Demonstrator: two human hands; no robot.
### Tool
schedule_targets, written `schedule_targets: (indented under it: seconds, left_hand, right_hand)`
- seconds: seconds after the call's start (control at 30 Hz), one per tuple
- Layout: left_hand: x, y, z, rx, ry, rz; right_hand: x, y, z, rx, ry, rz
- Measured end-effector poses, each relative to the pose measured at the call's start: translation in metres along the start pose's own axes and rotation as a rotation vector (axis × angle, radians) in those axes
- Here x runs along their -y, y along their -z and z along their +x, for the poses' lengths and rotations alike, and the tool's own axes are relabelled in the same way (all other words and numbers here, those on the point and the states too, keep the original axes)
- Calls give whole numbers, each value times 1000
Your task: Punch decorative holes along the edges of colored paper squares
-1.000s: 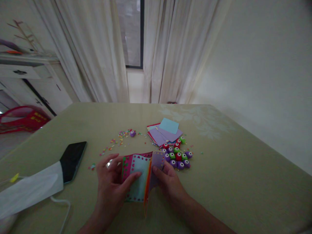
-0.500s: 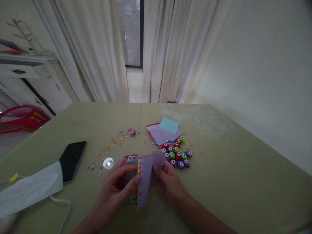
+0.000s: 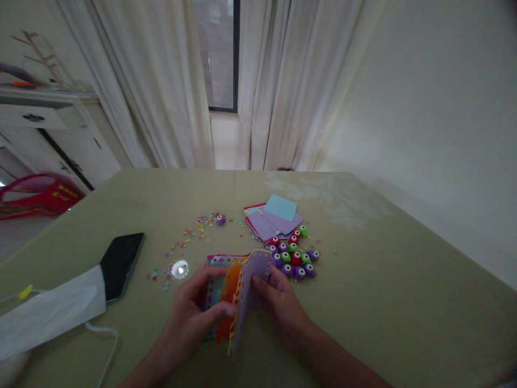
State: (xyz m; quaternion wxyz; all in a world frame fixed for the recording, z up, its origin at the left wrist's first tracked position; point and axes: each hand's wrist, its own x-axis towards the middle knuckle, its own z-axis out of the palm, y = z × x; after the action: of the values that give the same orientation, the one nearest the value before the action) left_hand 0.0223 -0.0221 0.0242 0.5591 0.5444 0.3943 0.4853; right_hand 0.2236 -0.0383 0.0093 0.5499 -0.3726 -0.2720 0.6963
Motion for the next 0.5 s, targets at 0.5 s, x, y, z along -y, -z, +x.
schedule_targets:
  seconds: [0.5]
  left_hand:
    - [1, -4, -3, 23, 18, -51]
  right_hand:
    - [-1, -1, 0, 8, -22, -7]
